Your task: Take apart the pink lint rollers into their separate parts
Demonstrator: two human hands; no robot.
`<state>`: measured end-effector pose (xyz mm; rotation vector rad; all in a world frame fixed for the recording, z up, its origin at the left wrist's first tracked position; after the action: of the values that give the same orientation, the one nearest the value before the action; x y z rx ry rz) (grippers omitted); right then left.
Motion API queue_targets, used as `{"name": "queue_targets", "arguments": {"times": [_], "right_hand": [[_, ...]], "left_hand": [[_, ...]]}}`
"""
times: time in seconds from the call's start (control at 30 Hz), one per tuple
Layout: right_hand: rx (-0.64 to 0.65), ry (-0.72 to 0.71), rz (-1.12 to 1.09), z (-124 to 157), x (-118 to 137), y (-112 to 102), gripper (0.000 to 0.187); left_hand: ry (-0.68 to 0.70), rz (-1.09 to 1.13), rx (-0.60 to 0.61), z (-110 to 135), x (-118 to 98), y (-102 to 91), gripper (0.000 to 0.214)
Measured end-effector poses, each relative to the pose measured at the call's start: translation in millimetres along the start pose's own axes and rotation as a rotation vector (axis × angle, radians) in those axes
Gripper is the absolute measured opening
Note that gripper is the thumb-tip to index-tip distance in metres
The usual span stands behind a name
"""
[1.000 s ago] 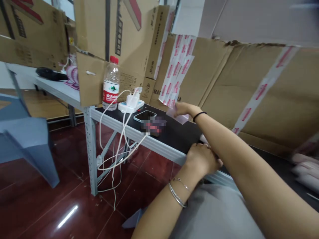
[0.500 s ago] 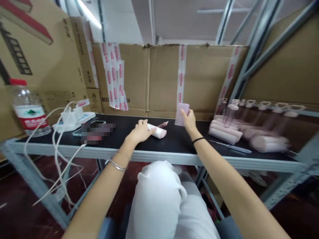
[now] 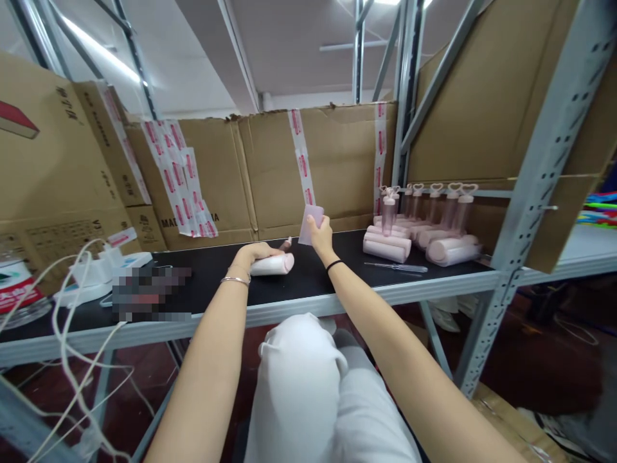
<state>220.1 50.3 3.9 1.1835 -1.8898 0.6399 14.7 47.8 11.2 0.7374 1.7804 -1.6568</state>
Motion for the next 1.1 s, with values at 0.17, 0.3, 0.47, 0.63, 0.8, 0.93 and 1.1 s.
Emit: {"name": "queue_targets", "arguments": {"times": [0.17, 0.3, 0.47, 0.63, 0.8, 0.93, 1.1], "right_hand": [[0.082, -0.031, -0.059, 2.2, 2.9, 3.7, 0.042], [0.246, -0.094, -0.134, 5.5, -2.8, 11.4, 0.042], [0.332, -0.092, -0.207, 5.4, -13.9, 22.0, 0.044], [0.362, -0.091, -0.326, 8.5, -12.4, 21.7, 0.056], [0.346, -0.114, -0.372, 11.4, -5.1, 16.0, 0.055], [0.349, -0.124, -0.375, 13.2, -3.3, 15.5, 0.053], [0.38, -0.12, -0.358, 15.9, -3.8, 16.6, 0.061]], "left_hand": [[0.068, 0.392, -0.344, -16.9, -6.0, 2.2, 0.037], [0.138, 0.543, -0.62, -18.7, -18.2, 11.3, 0.04], [0.223, 0.702, -0.728, -6.8, -26.0, 28.3, 0.038], [0.318, 0.802, -0.661, -2.3, -24.3, 35.7, 0.035], [0.321, 0.821, -0.694, -1.8, -21.1, 33.0, 0.029], [0.32, 0.796, -0.714, 1.1, -20.6, 32.8, 0.027], [0.34, 0.735, -0.693, 4.6, -21.7, 36.9, 0.027]]}}
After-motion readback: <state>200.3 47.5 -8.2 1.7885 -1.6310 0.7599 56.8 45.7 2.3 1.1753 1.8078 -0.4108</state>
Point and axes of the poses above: each hand's wrist, its own z-axis away from the middle knuckle, its own y-axis out of the palm, x = y × z, the point moved 2 cm from there along -z, towards the middle knuckle, and after that the axes turned 3 degrees about -z, right-handed, at the moved point
